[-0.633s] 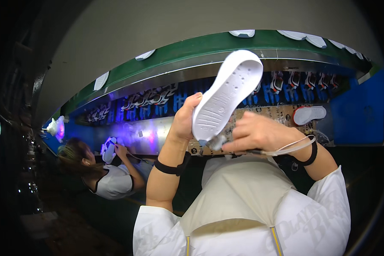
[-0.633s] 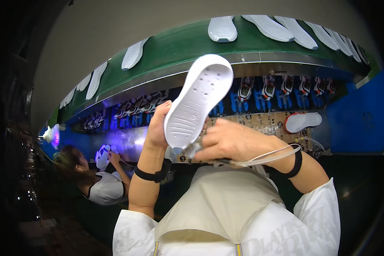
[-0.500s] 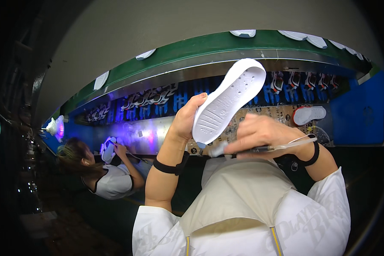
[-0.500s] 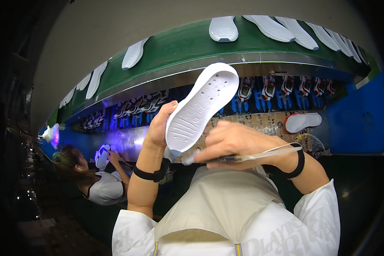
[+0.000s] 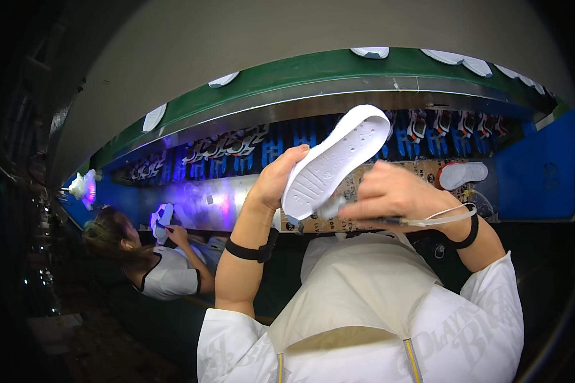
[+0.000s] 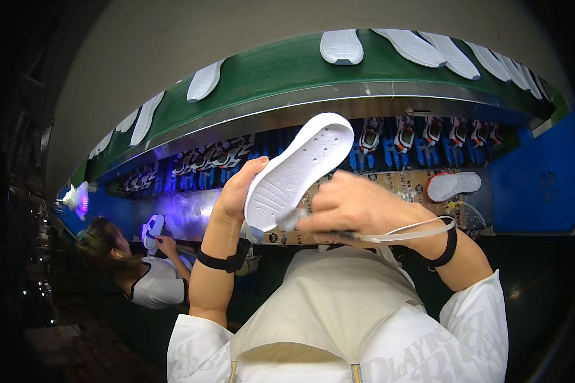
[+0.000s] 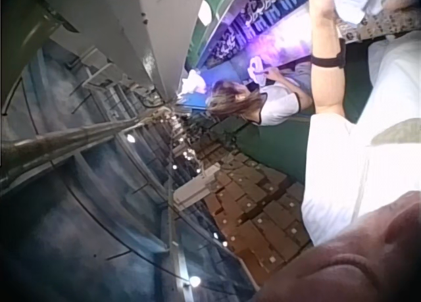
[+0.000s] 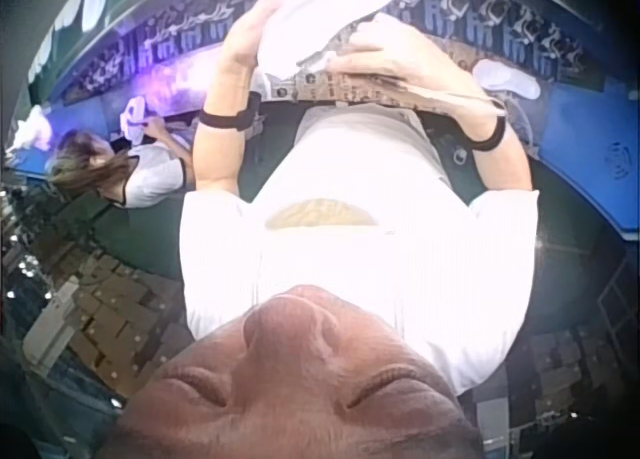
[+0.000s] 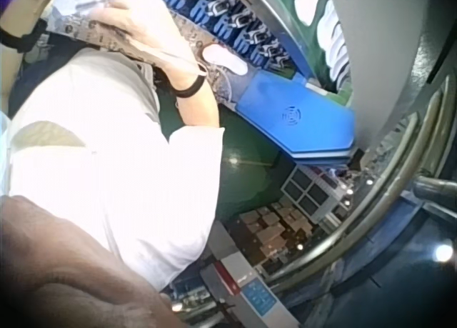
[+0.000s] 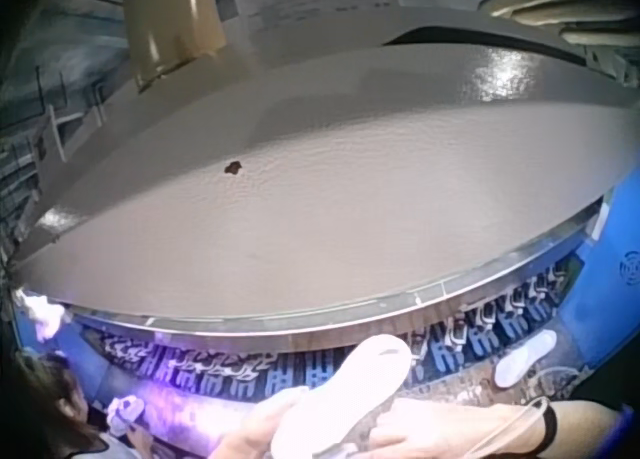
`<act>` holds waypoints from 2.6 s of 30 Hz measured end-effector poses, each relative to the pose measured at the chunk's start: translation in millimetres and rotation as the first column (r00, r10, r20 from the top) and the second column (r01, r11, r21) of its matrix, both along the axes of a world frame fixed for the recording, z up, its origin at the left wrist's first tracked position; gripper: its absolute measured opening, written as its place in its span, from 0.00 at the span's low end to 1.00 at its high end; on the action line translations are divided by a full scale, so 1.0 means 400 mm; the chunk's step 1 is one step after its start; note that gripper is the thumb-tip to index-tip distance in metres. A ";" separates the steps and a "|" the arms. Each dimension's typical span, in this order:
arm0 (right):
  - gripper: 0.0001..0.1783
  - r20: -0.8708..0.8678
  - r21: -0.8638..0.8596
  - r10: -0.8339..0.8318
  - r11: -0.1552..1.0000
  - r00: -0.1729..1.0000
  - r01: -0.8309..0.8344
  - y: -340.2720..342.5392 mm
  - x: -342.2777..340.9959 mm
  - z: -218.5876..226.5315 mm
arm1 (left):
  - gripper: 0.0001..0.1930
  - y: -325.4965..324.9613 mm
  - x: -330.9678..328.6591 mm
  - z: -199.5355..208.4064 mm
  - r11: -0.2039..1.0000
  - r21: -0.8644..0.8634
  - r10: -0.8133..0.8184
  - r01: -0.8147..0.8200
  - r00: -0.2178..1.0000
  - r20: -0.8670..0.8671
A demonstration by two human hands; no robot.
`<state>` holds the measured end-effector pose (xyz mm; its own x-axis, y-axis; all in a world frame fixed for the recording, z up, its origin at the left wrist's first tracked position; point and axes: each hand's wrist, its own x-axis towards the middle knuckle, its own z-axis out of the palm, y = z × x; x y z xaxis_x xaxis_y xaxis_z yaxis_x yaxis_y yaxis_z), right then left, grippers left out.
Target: The recorder uses a brush to apply glue or sealant to the underside of white shoe soles on a manufacturing line.
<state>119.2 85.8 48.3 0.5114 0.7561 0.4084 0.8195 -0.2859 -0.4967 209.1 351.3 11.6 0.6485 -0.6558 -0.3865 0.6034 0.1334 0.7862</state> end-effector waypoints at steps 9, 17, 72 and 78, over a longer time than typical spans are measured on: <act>0.24 0.127 -0.074 -0.254 0.962 0.959 0.264 -0.026 0.011 0.008 | 0.27 0.061 -0.013 -0.014 1.000 0.001 -0.008 0.008 0.998 0.056; 0.18 -0.303 0.233 -0.045 0.965 0.952 0.120 0.039 0.013 -0.019 | 0.33 0.100 -0.045 -0.093 0.981 -0.188 0.042 -0.057 0.996 -0.080; 0.15 -0.899 0.408 0.013 0.388 0.437 0.827 -0.017 0.011 -0.274 | 0.18 0.595 0.121 0.021 0.045 -0.260 0.687 -0.964 -0.159 0.709; 0.17 -0.876 0.471 0.124 0.435 0.467 0.768 0.032 0.016 -0.214 | 0.21 0.288 -0.095 -0.235 0.615 -0.144 0.788 -0.776 0.613 0.059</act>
